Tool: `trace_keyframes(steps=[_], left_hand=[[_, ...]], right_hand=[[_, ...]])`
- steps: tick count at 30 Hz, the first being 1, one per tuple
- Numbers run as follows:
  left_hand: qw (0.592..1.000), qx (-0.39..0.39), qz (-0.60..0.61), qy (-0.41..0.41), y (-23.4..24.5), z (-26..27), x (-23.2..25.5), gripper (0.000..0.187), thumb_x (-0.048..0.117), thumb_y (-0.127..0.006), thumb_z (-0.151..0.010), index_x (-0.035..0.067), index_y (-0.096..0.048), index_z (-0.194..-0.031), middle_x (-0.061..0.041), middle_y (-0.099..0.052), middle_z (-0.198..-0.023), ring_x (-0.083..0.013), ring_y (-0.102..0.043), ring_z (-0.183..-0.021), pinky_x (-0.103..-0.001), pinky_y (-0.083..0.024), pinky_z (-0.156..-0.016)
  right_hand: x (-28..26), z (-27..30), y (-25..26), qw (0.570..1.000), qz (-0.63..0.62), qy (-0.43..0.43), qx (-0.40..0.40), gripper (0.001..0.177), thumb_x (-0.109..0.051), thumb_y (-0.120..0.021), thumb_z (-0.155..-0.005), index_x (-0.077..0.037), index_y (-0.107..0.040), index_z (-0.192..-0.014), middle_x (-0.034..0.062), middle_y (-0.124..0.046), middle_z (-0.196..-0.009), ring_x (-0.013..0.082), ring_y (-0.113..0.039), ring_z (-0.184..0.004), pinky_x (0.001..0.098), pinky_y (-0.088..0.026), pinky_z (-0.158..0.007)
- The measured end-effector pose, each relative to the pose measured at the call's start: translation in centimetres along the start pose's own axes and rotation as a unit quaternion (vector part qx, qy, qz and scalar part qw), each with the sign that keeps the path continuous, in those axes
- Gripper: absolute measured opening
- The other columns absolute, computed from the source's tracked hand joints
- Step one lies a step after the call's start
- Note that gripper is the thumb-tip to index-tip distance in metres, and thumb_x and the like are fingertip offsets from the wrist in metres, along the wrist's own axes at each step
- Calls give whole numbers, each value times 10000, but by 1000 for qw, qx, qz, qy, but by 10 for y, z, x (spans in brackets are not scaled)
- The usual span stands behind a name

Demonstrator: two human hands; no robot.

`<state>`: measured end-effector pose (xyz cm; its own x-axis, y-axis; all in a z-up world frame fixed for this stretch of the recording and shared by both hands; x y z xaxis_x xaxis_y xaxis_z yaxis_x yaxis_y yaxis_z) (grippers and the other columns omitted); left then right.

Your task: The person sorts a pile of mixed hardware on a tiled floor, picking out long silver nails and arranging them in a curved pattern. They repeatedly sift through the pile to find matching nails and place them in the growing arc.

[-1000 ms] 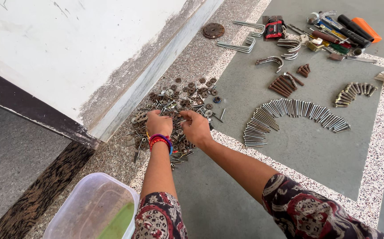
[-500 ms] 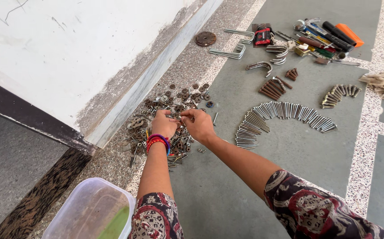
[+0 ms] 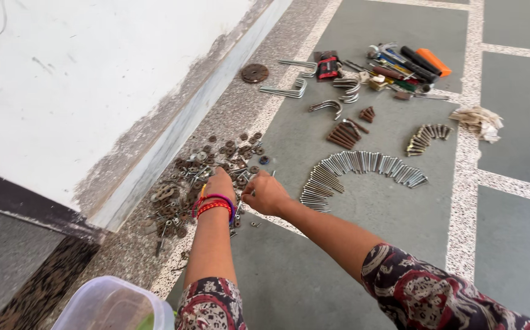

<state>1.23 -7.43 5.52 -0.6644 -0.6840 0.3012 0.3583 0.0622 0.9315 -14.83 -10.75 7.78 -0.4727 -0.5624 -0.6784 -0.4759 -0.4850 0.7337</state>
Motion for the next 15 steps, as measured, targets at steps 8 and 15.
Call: trace_keyframes(steps=[8, 15], left_hand=[[998, -56, 26, -28, 16, 30, 68, 742, 95, -890, -768, 43, -424, -1342, -249, -644, -1289, -405, -642, -1215, -482, -549, -995], [997, -7, 14, -71, 40, 58, 124, 656, 164, -871, -803, 67, -446, -1294, -213, -700, -1193, -386, -689, -1137, -491, -577, -924]], right_hand=[[45, 6, 40, 997, 25, -36, 63, 206, -281, -712, -882, -135, -795, -1001, 210, -645, -1163, 362, -613, -1151, 435, -487, -1019], [75, 22, 82, 989, 10, -98, 113, 235, -294, -679, -926, -130, -759, -1074, 201, -623, -1159, 371, -643, -1072, 451, -508, -958]])
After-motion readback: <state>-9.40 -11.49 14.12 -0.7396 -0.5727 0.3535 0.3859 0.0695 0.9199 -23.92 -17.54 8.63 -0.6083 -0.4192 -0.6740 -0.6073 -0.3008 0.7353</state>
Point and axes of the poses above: each hand's wrist, its own z-axis away from the middle knuckle, its own y-axis out of the back of the hand, x = y × z, the point moved 4 cm from there along -z, towards the middle knuckle
